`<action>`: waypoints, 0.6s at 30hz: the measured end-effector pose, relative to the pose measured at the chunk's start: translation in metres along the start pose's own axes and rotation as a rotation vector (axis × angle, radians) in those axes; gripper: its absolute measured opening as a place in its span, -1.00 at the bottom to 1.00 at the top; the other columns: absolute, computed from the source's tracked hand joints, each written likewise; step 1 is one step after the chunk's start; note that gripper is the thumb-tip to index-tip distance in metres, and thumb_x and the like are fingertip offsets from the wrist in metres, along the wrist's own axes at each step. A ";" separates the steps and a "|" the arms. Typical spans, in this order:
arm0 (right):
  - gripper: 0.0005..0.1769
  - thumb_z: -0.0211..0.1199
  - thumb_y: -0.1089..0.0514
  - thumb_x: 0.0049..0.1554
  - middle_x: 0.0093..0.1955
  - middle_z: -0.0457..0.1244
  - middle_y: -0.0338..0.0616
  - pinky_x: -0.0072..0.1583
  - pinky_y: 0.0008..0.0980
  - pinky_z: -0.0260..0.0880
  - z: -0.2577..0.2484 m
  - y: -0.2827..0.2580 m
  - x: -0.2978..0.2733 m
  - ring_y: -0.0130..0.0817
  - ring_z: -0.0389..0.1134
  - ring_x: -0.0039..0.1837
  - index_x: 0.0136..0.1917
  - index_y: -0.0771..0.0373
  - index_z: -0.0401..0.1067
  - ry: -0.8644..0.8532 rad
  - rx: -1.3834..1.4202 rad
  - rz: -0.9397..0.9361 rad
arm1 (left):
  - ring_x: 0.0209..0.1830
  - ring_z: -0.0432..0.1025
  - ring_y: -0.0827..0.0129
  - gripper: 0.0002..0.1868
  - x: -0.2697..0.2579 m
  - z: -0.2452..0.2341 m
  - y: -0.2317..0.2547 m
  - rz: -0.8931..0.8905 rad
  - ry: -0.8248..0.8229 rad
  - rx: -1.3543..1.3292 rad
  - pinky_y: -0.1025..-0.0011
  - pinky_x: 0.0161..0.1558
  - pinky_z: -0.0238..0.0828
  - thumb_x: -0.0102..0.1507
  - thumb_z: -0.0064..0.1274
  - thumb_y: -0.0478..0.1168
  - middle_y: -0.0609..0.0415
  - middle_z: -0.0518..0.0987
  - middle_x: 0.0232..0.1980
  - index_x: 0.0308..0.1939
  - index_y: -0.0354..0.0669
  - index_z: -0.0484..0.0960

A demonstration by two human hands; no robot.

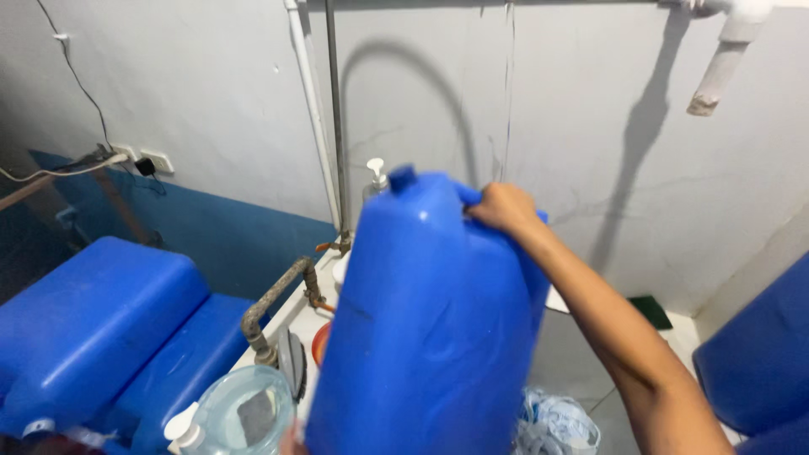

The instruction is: The person cleans several blue plastic jerrycans at a sink. They open the caps, rinse the containers with water, scrub the exterior with a sponge, and rinse again. The person uses scissors to cut off plastic rings from the necks of the jerrycans. Cleaned jerrycans are placed on the floor.

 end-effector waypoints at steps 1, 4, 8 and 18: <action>-0.53 0.34 -0.19 -0.02 -0.07 0.41 0.27 0.10 0.09 0.46 0.000 0.002 -0.001 0.22 0.46 0.02 -0.09 0.26 0.63 0.034 0.036 0.013 | 0.31 0.38 0.00 -0.32 0.002 -0.016 0.008 0.025 0.012 0.004 -0.02 0.33 0.27 0.38 -0.28 0.20 -0.17 0.49 0.33 0.40 -0.21 0.36; -0.45 0.34 -0.26 -0.03 -0.10 0.39 0.28 0.06 0.11 0.42 -0.016 0.009 0.009 0.25 0.42 0.00 0.04 0.17 0.59 0.163 0.211 0.020 | 0.30 0.38 -0.01 -0.30 0.012 -0.019 -0.024 0.031 0.016 0.032 -0.01 0.33 0.26 0.38 -0.28 0.22 -0.18 0.48 0.34 0.41 -0.22 0.36; -0.53 0.33 -0.17 -0.05 -0.08 0.40 0.28 0.08 0.11 0.44 -0.011 -0.015 0.004 0.25 0.44 0.01 -0.08 0.25 0.63 0.049 -0.010 -0.026 | 0.30 0.39 0.01 -0.30 0.024 0.002 -0.083 -0.152 0.004 0.036 0.00 0.32 0.28 0.37 -0.30 0.24 -0.15 0.49 0.32 0.39 -0.18 0.37; -0.42 0.29 -0.34 0.00 -0.08 0.40 0.24 0.04 0.13 0.43 -0.006 -0.009 0.030 0.24 0.44 0.00 -0.05 0.21 0.62 0.060 0.003 0.008 | 0.28 0.40 0.06 -0.32 0.014 -0.007 -0.067 -0.153 -0.023 -0.001 0.02 0.29 0.33 0.37 -0.34 0.29 -0.05 0.53 0.28 0.35 -0.09 0.38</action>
Point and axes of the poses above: each hand's wrist, its own x-axis towards the middle knuckle, its own z-axis out of the palm, y = z × x, the point moved 6 cm from there along x, towards the middle knuckle
